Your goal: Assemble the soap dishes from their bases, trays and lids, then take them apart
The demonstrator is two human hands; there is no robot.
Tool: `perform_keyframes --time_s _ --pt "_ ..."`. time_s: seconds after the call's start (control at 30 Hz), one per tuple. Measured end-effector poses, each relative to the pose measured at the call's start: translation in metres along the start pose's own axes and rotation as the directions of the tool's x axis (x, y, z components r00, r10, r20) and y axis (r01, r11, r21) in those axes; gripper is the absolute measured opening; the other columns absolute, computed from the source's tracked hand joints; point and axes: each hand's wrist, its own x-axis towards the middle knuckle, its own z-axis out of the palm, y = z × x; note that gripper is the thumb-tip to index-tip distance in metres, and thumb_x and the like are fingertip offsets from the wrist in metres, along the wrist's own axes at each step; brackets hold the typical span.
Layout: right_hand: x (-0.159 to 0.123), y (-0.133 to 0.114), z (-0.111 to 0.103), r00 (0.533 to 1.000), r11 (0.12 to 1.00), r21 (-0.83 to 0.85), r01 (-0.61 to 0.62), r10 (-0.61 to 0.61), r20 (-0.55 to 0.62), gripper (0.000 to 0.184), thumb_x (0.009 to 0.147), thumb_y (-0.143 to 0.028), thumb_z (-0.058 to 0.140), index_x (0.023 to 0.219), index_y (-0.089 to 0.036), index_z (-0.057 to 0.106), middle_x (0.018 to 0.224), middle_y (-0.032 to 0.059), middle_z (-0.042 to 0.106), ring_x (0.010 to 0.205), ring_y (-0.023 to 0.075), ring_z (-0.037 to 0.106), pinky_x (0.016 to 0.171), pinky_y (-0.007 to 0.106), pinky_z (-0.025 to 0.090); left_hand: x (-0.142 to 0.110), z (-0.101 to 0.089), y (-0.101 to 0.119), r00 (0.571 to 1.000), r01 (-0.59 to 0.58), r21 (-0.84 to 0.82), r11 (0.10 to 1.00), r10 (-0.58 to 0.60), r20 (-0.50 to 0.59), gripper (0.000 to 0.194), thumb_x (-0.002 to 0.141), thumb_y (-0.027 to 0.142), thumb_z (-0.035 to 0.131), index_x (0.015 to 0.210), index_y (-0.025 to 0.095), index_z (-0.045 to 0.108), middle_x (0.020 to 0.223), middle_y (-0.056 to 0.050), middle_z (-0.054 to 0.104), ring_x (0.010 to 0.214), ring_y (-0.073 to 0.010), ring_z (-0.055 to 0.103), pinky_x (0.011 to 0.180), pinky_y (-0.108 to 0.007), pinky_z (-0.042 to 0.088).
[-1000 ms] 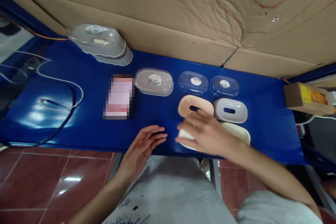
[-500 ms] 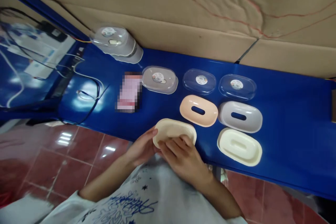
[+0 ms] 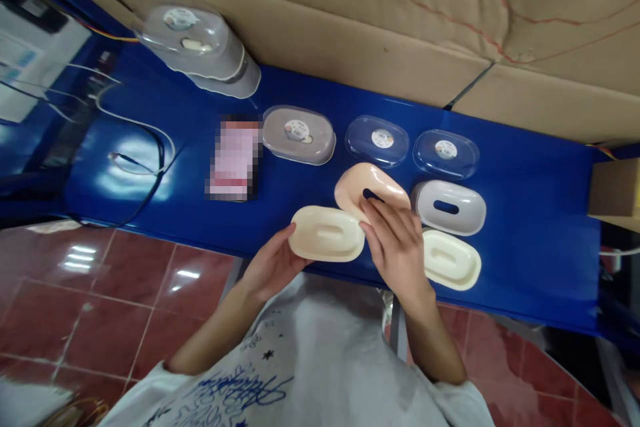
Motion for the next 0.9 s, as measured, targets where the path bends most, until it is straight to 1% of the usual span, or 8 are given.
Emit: perform_keyframes --time_s 0.1,0.23,0.33,0.43,0.57,0.7,0.8,0.9 --pt "-0.013 -0.032 -0.006 0.997 0.996 0.071 0.054 -0.058 0.056 0.067 0.103 -0.018 0.068 0.164 -0.037 0.047 0.141 0.0056 0.076 0.126 0.0293 0.074 0.110 0.051 0.049 0.008 -0.003 0.012 0.988 0.082 0.044 0.996 -0.087 0.126 0.046 0.100 0.050 0.069 0.135 0.019 0.072 0.132 -0.012 0.079 0.135 -0.0336 0.067 0.110 -0.047 0.058" --pt "-0.020 -0.066 0.001 0.990 0.998 0.032 0.061 -0.065 0.129 0.065 0.105 -0.015 0.064 0.164 -0.036 0.046 0.139 0.0029 0.078 0.127 0.0258 0.075 0.115 0.050 0.046 0.010 -0.006 0.026 0.950 0.125 0.089 0.988 -0.145 0.278 0.059 0.099 0.065 0.066 0.135 0.019 0.072 0.134 -0.012 0.078 0.140 -0.0364 0.063 0.117 -0.051 0.053" --pt "-0.019 -0.073 0.007 0.989 0.999 -0.009 0.040 -0.039 0.143 0.066 0.105 -0.016 0.063 0.165 -0.038 0.045 0.141 0.0015 0.077 0.129 0.0258 0.074 0.115 0.050 0.048 0.007 -0.006 0.029 0.937 0.089 0.079 0.993 -0.110 0.331 0.062 0.094 0.066 0.073 0.133 0.018 0.073 0.134 -0.015 0.077 0.142 -0.0386 0.062 0.118 -0.052 0.051" --pt "-0.016 -0.071 0.012 0.985 0.997 -0.039 0.074 -0.066 0.159 0.072 0.104 -0.014 0.064 0.167 -0.039 0.041 0.144 0.0010 0.075 0.132 0.0260 0.072 0.116 0.051 0.049 0.005 -0.005 0.027 0.946 0.036 0.060 0.998 -0.053 0.319 0.061 0.088 0.059 0.083 0.131 0.017 0.074 0.133 -0.015 0.077 0.139 -0.0367 0.063 0.115 -0.046 0.053" --pt "-0.013 -0.060 0.016 0.974 0.987 -0.033 0.158 -0.150 0.171 0.076 0.103 -0.010 0.064 0.169 -0.038 0.038 0.146 0.0006 0.073 0.135 0.0242 0.070 0.118 0.048 0.052 0.008 -0.003 0.021 0.971 0.029 0.002 1.000 -0.029 0.235 0.057 0.091 0.052 0.082 0.133 0.015 0.072 0.134 -0.015 0.076 0.134 -0.0328 0.066 0.110 -0.042 0.057" --pt "0.003 -0.039 0.003 0.955 0.975 0.133 0.181 -0.206 0.214 0.066 0.107 -0.022 0.062 0.168 -0.035 0.040 0.150 0.0037 0.071 0.139 0.0249 0.067 0.118 0.049 0.054 0.011 0.000 0.016 0.990 -0.016 -0.030 0.999 0.020 0.142 0.055 0.095 0.050 0.079 0.139 0.018 0.070 0.135 -0.013 0.077 0.131 -0.0324 0.068 0.104 -0.041 0.061" --pt "0.035 -0.006 -0.007 0.975 0.986 0.137 0.097 -0.122 0.186 0.057 0.111 -0.025 0.052 0.167 -0.033 0.043 0.158 0.0060 0.064 0.150 0.0266 0.058 0.123 0.055 0.048 0.013 0.001 0.013 0.996 -0.026 -0.007 1.000 0.027 0.086 0.053 0.095 0.050 0.079 0.139 0.022 0.070 0.133 -0.011 0.078 0.132 -0.0347 0.069 0.103 -0.045 0.063" --pt "0.079 0.045 0.000 0.983 0.999 -0.039 0.017 -0.009 0.186 0.064 0.108 -0.029 0.058 0.169 -0.024 0.039 0.174 0.0131 0.044 0.164 0.0348 0.036 0.132 0.065 0.032 0.016 0.003 0.014 0.997 -0.003 0.021 1.000 0.002 0.077 0.049 0.095 0.048 0.078 0.137 0.023 0.071 0.130 -0.011 0.079 0.135 -0.0365 0.067 0.104 -0.048 0.063"
